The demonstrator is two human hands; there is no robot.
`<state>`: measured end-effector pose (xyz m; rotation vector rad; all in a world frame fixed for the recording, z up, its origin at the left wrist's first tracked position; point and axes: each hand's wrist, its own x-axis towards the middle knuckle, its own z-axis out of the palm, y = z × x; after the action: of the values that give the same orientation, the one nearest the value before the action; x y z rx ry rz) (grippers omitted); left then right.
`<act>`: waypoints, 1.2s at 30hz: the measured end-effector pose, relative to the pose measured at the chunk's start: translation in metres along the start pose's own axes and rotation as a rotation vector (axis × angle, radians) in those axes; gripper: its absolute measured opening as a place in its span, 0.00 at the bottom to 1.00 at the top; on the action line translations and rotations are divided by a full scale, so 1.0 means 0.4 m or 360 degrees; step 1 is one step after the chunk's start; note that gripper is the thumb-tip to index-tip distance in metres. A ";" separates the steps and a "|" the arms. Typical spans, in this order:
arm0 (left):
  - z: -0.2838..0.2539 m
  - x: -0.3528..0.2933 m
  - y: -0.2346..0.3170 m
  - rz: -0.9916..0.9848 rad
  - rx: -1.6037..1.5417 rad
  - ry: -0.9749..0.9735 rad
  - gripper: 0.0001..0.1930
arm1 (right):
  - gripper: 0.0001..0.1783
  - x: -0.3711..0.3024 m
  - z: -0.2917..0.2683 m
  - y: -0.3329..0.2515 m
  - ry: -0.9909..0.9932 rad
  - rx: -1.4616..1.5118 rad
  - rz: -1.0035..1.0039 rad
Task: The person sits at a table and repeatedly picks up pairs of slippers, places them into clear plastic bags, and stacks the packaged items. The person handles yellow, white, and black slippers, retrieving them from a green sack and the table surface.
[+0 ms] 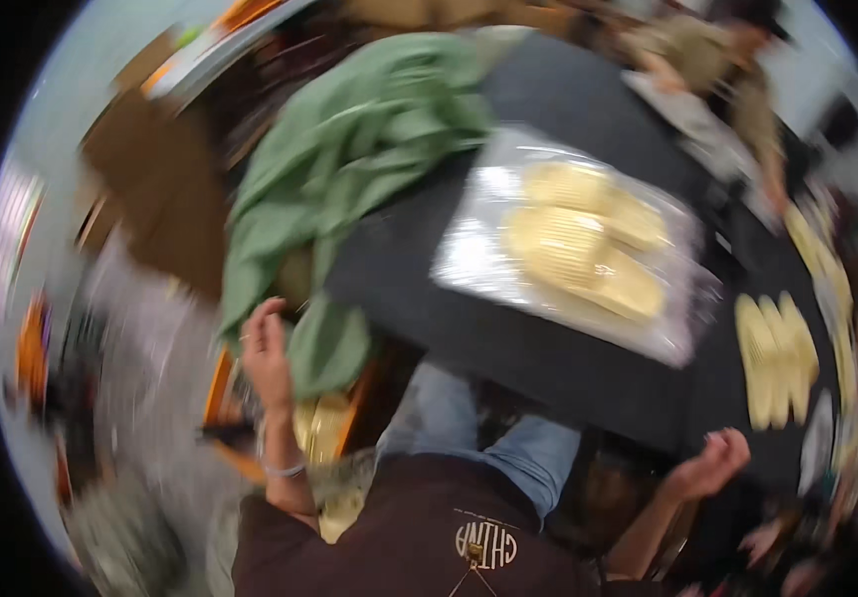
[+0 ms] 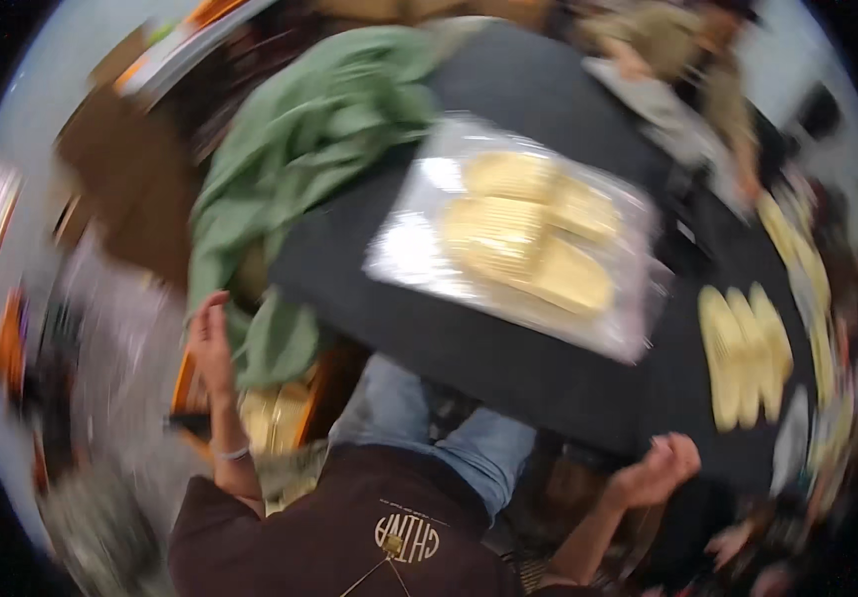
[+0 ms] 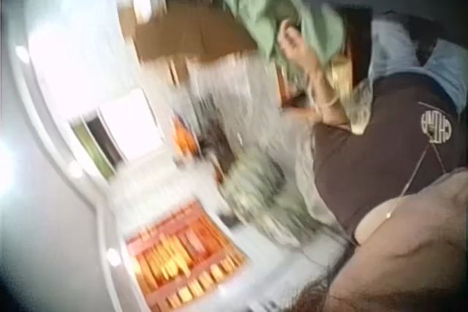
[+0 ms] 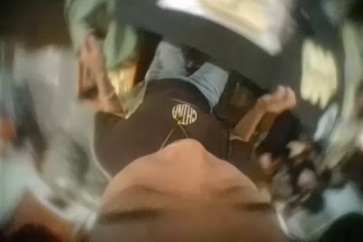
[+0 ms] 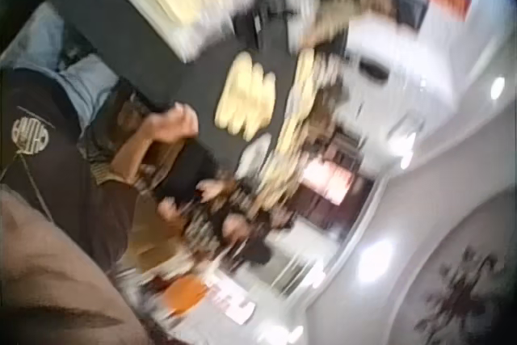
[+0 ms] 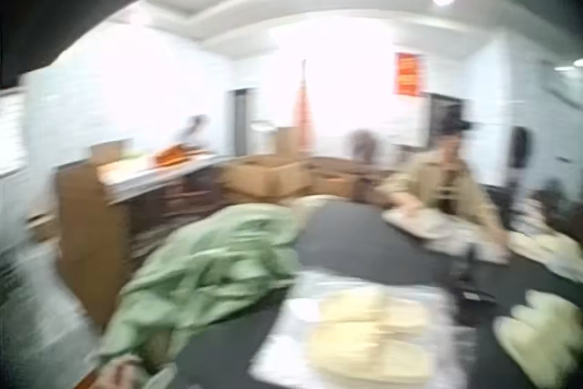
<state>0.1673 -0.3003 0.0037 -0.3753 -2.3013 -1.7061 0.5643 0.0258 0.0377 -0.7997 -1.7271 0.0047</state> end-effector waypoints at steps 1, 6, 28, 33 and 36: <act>-0.052 -0.048 -0.070 -0.0079 0.0098 0.0083 0.11 | 0.09 0.024 0.031 -0.007 -0.0040 0.0073 -0.0043; -0.271 -0.378 -0.457 -0.0774 0.0362 0.0553 0.11 | 0.14 0.099 0.128 0.036 -0.0452 0.0582 -0.0066; -1.013 -0.105 -1.162 -0.1461 0.1834 0.0135 0.43 | 0.14 0.189 0.314 -0.145 -0.1004 0.0142 0.0025; -0.988 -0.056 -1.167 -0.1705 0.1464 0.0138 0.43 | 0.13 0.180 0.305 -0.136 -0.0951 0.0103 0.0043; -0.967 -0.096 -1.190 -0.1489 0.1930 0.0527 0.48 | 0.12 0.177 0.299 -0.161 -0.0925 0.0044 0.0008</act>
<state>0.0548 -0.8064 -0.3259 1.2264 -2.8206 -0.1719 0.4226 0.0595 0.0850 -0.8324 -2.2636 0.2887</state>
